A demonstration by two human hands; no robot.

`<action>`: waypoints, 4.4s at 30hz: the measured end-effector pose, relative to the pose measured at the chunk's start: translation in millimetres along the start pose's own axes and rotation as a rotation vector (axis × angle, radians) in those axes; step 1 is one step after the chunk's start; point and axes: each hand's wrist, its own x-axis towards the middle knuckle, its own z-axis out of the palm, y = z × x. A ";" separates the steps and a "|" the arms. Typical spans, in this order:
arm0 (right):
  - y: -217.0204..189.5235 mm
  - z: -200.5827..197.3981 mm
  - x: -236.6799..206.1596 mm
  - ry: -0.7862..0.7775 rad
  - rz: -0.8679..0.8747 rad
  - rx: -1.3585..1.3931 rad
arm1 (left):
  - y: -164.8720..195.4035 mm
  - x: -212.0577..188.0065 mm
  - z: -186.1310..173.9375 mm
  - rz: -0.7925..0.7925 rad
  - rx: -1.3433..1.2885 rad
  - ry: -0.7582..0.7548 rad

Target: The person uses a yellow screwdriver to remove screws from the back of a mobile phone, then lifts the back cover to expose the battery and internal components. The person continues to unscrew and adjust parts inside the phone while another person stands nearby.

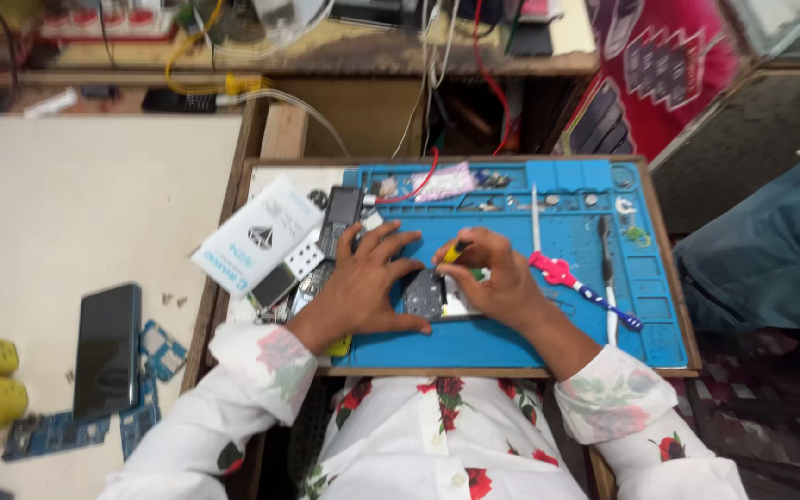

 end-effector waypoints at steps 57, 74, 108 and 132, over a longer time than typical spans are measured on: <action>-23.1 -10.9 -1.1 -0.262 0.030 0.143 | -27.6 -18.7 13.3 0.053 -0.075 -0.059; -50.2 11.5 -23.6 -0.098 0.159 0.058 | -36.5 -24.1 17.4 0.046 -0.134 -0.031; -38.3 40.7 -2.2 -0.121 -0.030 0.140 | -38.3 -21.4 14.6 0.031 -0.064 -0.080; -33.7 28.1 -0.2 0.061 0.246 0.303 | -39.7 -21.1 15.3 0.013 -0.088 -0.145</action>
